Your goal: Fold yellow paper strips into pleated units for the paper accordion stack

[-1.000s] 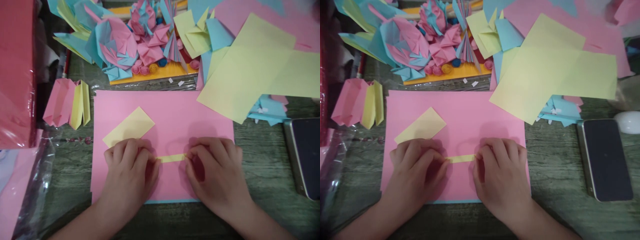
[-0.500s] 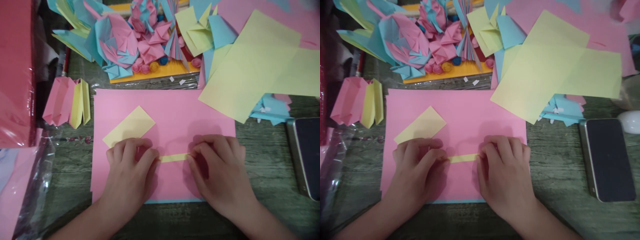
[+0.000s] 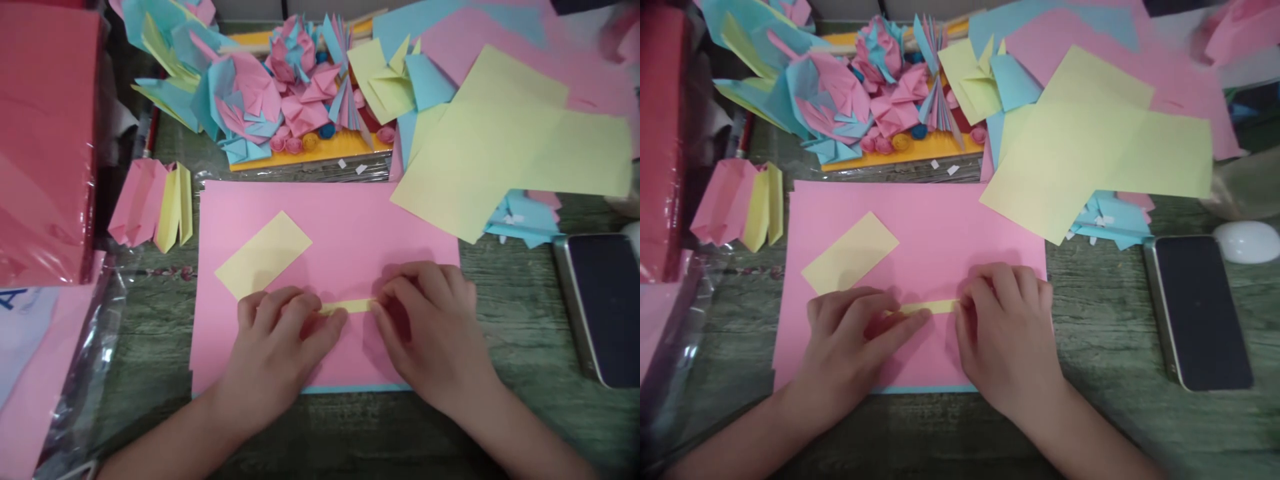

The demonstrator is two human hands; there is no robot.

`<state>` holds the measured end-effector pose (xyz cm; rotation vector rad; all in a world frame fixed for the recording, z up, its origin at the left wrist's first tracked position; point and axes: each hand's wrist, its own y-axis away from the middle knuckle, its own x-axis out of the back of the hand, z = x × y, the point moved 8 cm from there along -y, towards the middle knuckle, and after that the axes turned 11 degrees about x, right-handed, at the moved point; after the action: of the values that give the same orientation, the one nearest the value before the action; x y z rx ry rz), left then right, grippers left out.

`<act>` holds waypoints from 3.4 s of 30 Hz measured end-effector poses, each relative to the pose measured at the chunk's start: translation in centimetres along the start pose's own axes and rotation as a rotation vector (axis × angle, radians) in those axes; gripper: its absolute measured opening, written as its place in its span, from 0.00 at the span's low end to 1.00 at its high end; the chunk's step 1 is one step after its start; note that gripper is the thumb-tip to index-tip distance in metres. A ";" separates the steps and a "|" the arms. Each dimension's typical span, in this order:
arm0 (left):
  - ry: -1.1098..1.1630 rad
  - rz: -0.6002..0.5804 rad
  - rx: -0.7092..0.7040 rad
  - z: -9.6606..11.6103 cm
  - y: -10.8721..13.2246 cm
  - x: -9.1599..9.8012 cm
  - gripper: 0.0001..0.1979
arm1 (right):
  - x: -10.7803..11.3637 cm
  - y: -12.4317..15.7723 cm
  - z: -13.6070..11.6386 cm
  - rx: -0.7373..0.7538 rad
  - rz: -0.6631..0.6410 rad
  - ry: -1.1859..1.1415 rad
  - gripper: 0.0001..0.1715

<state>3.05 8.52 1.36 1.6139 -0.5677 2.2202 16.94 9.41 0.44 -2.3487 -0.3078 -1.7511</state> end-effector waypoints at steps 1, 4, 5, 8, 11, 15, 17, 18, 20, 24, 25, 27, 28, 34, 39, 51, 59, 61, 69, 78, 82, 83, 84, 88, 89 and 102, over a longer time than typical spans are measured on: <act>-0.022 0.010 -0.033 0.4 0.2 0.1 0.13 | 0.0 0.0 0.0 0.004 0.002 0.007 0.06; -0.114 0.022 -0.136 1.8 1.0 0.2 0.15 | 0.0 0.0 -0.1 0.007 0.005 0.026 0.06; -0.153 0.015 -0.170 2.4 1.2 0.0 0.16 | 0.0 0.0 -0.1 0.011 0.008 0.032 0.06; -0.251 -0.032 -0.234 3.6 1.9 -0.7 0.19 | -0.1 0.1 -0.2 0.019 -0.001 0.042 0.06; -0.300 -0.059 -0.231 4.0 2.2 -1.2 0.20 | -0.1 0.1 -0.2 0.023 -0.002 0.039 0.06; -0.342 -0.081 -0.185 4.2 2.4 -1.5 0.22 | 0.0 0.1 -0.3 0.032 0.012 0.033 0.06; -0.334 -0.108 -0.113 4.0 2.3 -1.6 0.22 | 0.0 0.1 -0.4 0.039 0.010 0.037 0.06; -0.319 -0.120 -0.070 3.8 2.2 -1.6 0.22 | 0.0 0.1 -0.5 0.042 0.009 0.041 0.06; -0.276 -0.143 0.013 3.5 2.0 -1.6 0.22 | 0.0 0.1 -0.5 0.051 0.010 0.048 0.06; -0.215 -0.184 0.074 3.3 1.7 -1.6 0.22 | 0.2 0.4 -0.8 0.079 0.025 0.038 0.08; -0.212 -0.186 0.076 3.2 1.7 -1.5 0.22 | 0.2 0.5 -0.9 0.084 0.032 0.036 0.08; -0.219 -0.182 0.078 3.3 1.7 -1.4 0.22 | 0.4 0.6 -1.0 0.089 0.051 0.036 0.09; -0.226 -0.179 0.081 3.3 1.7 -1.4 0.22 | 0.4 0.6 -1.1 0.089 0.061 0.036 0.08; -0.240 -0.144 0.093 3.3 1.6 -0.7 0.20 | 0.3 0.4 0.1 0.063 0.090 -0.070 0.05; -0.190 -0.165 0.063 3.1 2.2 -0.6 0.20 | 0.2 0.2 1.0 0.027 0.082 -0.163 0.08; -0.117 -0.157 0.066 3.1 3.0 0.1 0.19 | 0.2 0.0 1.3 -0.011 0.028 -0.211 0.10; 0.002 -0.040 0.043 0.8 1.7 -0.8 0.15 | -0.2 -0.2 1.6 0.008 0.038 -0.207 0.09; 0.033 -0.001 0.060 0.3 1.5 -1.0 0.17 | -0.1 -0.1 1.6 0.024 0.055 -0.212 0.08; 0.218 -0.001 0.034 -1.3 0.5 -1.3 0.11 | -0.1 -0.1 0.3 0.140 0.077 -0.305 0.13; 0.551 -0.009 0.143 -2.2 0.4 0.1 0.10 | 0.1 -0.3 0.0 0.160 0.070 -0.568 0.08; 0.700 -0.002 0.236 -2.8 0.5 0.9 0.10 | -0.3 -0.1 -0.3 0.119 0.024 -0.764 0.10; 0.736 0.000 0.259 -2.9 0.5 0.9 0.10 | -0.4 -0.1 -0.4 0.109 0.012 -0.811 0.11; 0.770 0.003 0.281 -3.1 0.5 0.9 0.10 | -0.5 -0.1 -0.5 0.099 0.004 -0.854 0.12; 0.900 0.008 0.366 -4.1 0.3 0.3 0.12 | -0.8 0.0 -0.5 0.070 0.015 -0.983 0.14; 0.935 -0.005 0.388 -4.3 0.3 0.0 0.14 | -0.9 0.0 -0.5 0.063 0.022 -1.004 0.14; 1.201 -0.131 0.496 -4.7 0.3 -1.5 0.15 | -0.9 0.1 -1.1 0.039 -0.012 -1.202 0.16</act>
<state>-0.46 10.55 -1.44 0.1873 0.4298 2.7769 15.70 8.95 -0.08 -3.0353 -0.4807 -0.1167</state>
